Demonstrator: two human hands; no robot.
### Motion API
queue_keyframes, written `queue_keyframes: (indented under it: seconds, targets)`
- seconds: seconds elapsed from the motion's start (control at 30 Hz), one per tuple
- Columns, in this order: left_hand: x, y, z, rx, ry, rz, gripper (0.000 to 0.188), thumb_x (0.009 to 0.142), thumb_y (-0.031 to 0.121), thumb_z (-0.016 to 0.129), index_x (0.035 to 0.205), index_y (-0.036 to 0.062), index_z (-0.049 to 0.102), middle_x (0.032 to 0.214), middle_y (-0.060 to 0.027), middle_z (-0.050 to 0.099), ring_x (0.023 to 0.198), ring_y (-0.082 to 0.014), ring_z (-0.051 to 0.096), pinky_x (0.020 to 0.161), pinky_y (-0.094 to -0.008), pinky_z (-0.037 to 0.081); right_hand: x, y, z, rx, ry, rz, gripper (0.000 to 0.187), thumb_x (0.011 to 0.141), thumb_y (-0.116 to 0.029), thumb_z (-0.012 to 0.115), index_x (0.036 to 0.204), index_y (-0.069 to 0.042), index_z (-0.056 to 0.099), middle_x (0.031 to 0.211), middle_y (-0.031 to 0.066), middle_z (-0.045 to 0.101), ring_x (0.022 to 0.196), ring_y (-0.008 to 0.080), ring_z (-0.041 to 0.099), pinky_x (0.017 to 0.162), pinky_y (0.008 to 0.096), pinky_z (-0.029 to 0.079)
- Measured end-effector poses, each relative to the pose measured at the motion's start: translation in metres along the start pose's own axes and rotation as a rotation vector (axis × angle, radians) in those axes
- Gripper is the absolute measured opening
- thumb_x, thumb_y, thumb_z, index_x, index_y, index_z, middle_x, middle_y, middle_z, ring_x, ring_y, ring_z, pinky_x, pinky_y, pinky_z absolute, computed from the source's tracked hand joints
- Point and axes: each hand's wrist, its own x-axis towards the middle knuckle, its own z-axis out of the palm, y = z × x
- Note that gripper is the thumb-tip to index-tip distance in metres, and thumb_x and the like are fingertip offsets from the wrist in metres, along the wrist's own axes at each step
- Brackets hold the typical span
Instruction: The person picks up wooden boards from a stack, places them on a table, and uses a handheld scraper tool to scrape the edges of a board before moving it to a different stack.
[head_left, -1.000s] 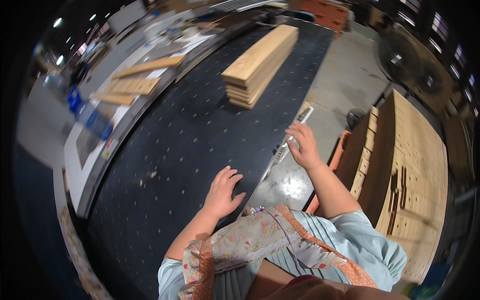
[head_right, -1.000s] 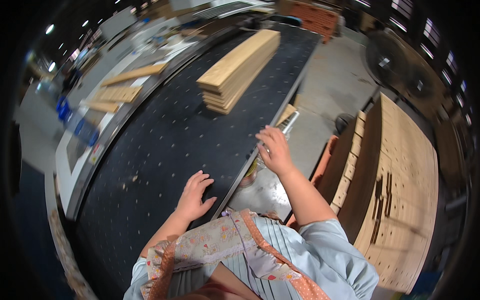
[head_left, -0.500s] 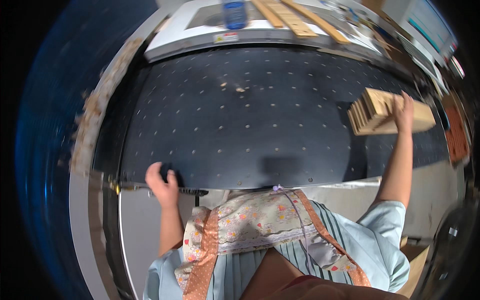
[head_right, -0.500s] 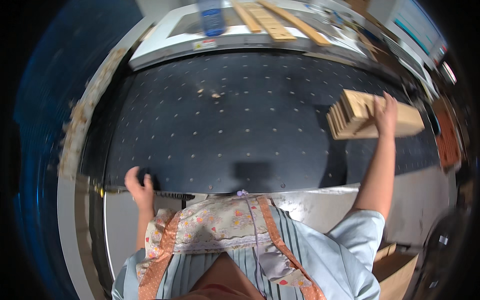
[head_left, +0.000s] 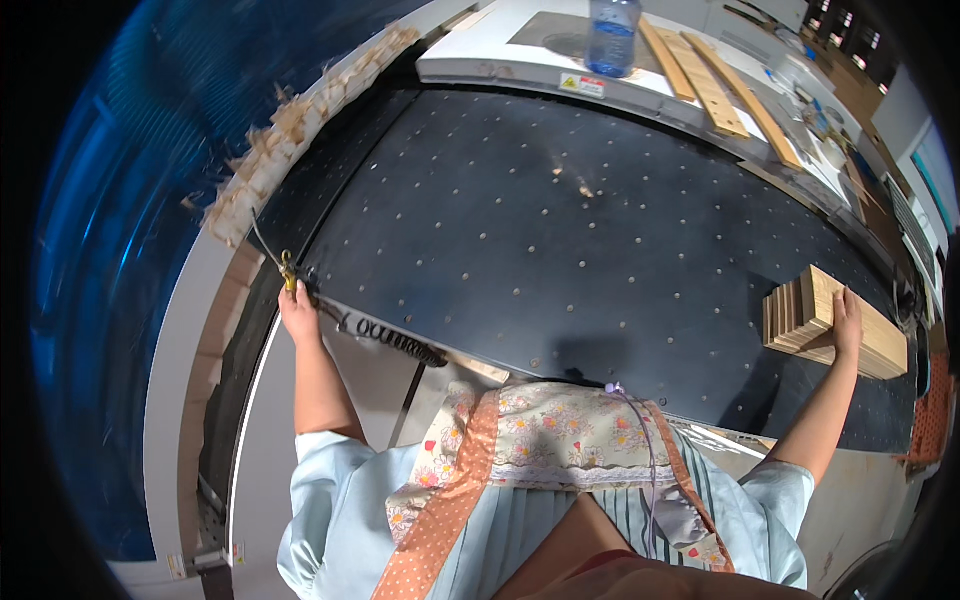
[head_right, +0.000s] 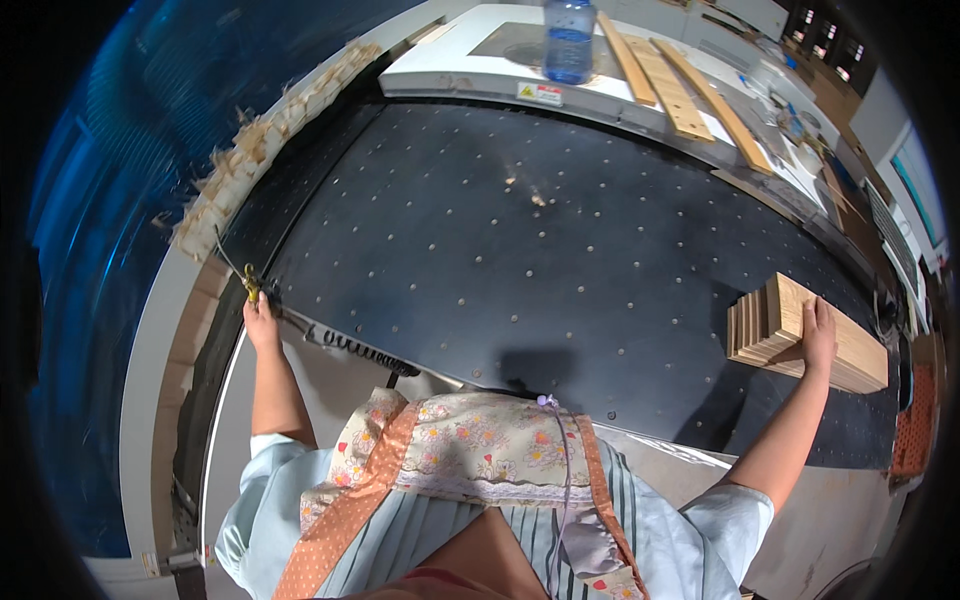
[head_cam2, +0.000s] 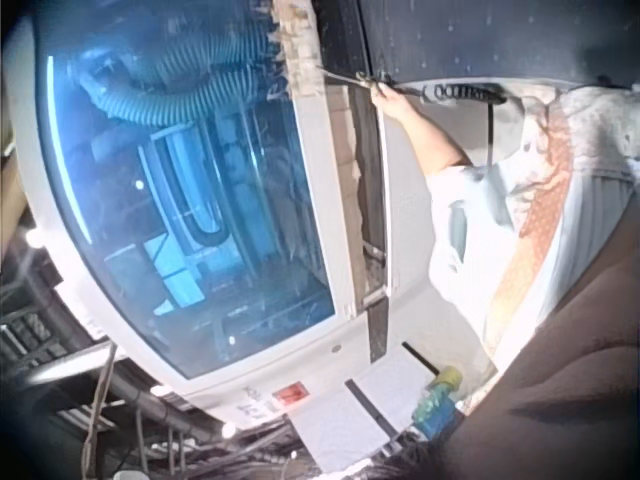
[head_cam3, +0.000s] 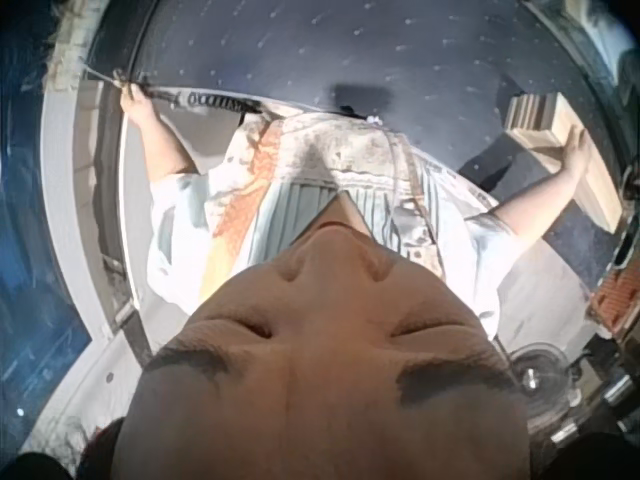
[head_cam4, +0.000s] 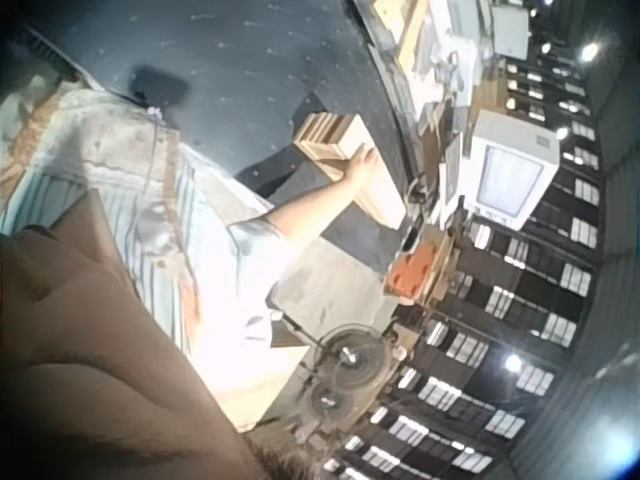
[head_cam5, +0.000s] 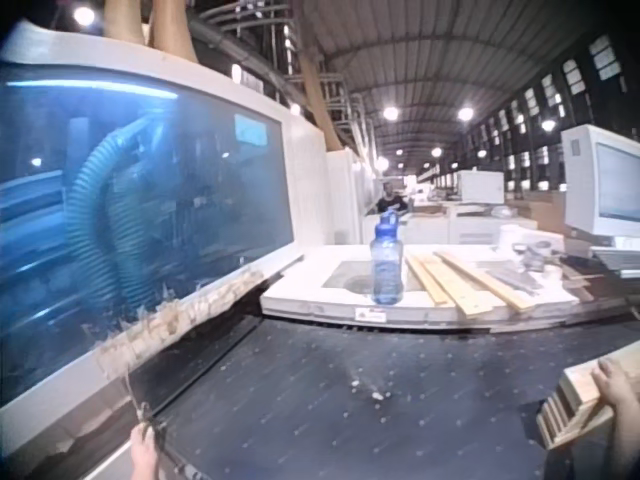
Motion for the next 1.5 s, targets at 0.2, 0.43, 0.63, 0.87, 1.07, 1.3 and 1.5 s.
queue_keyframes:
  seconds: [0.2, 0.43, 0.63, 0.87, 1.07, 1.3, 1.5]
  targets:
    - [-0.022, 0.135, -0.003, -0.817, -0.275, 0.101, 0.012, 0.094, 0.012, 0.045, 0.100, 0.0025, 0.050, 0.099, -0.0095, 0.061, 0.090, -0.0138, 0.055, 0.085, -0.0296, 0.042, -0.012, -0.015, -0.008, 0.010, 0.003, 0.051, 0.057, 0.090, -0.052, 0.040, 0.130, -0.013, 0.047, 0.136, 0.0094, 0.044, 0.128, 0.0257, 0.037, 0.102, 0.0462, 0.028]
    - [-0.127, 0.276, -0.017, 0.321, -1.402, 0.521, 0.038, 0.090, 0.037, 0.049, 0.107, 0.0026, 0.045, 0.080, -0.0205, 0.063, 0.077, -0.0400, 0.061, 0.067, -0.0478, 0.047, -0.020, -0.034, -0.013, -0.030, 0.022, 0.103, 0.058, 0.088, -0.056, 0.040, 0.131, -0.019, 0.047, 0.139, 0.0053, 0.041, 0.130, 0.0238, 0.035, 0.101, 0.0554, 0.025]
    - [-0.047, 0.184, -0.036, 0.700, -0.864, 0.129, 0.039, 0.091, 0.032, 0.047, 0.111, -0.0018, 0.044, 0.091, -0.0259, 0.063, 0.088, -0.0398, 0.060, 0.076, -0.0484, 0.047, -0.029, -0.038, -0.018, -0.048, 0.027, 0.132, 0.057, 0.087, -0.056, 0.040, 0.130, -0.020, 0.048, 0.139, 0.0041, 0.041, 0.130, 0.0234, 0.034, 0.100, 0.0576, 0.024]
    - [-0.068, 0.186, -0.057, 0.340, -1.198, 0.138, 0.056, 0.090, 0.037, 0.051, 0.126, -0.0046, 0.040, 0.100, -0.0276, 0.060, 0.094, -0.0399, 0.059, 0.081, -0.0434, 0.047, -0.031, -0.047, -0.024, -0.037, 0.034, 0.105, 0.056, 0.087, -0.053, 0.041, 0.130, -0.018, 0.048, 0.138, 0.0039, 0.042, 0.129, 0.0239, 0.035, 0.101, 0.0540, 0.027]
    - [-0.159, 0.318, 0.010, 0.174, -1.313, 0.738, 0.037, 0.091, 0.033, 0.047, 0.107, 0.0005, 0.045, 0.073, -0.0209, 0.062, 0.069, -0.0404, 0.060, 0.061, -0.0489, 0.046, -0.033, -0.053, -0.029, -0.089, -0.006, 0.171, 0.057, 0.087, -0.055, 0.040, 0.132, -0.020, 0.045, 0.141, 0.0022, 0.038, 0.131, 0.0244, 0.032, 0.101, 0.0590, 0.024]
    - [-0.152, 0.331, 0.033, 0.234, -1.235, 0.703, 0.035, 0.091, 0.033, 0.045, 0.105, 0.0003, 0.046, 0.078, -0.0213, 0.063, 0.075, -0.0390, 0.061, 0.066, -0.0475, 0.048, -0.036, -0.071, -0.033, -0.102, -0.047, 0.214, 0.060, 0.086, -0.058, 0.039, 0.134, -0.023, 0.043, 0.143, 0.0047, 0.035, 0.133, 0.0276, 0.028, 0.104, 0.0584, 0.020]
    - [-0.077, 0.243, 0.027, 0.185, -0.711, 0.371, 0.034, 0.090, 0.030, 0.048, 0.108, 0.0008, 0.048, 0.082, -0.0231, 0.063, 0.079, -0.0418, 0.060, 0.069, -0.0484, 0.046, -0.043, -0.068, -0.047, -0.068, -0.046, 0.232, 0.060, 0.086, -0.057, 0.040, 0.134, -0.022, 0.043, 0.144, 0.0035, 0.033, 0.134, 0.0263, 0.027, 0.105, 0.0579, 0.019]
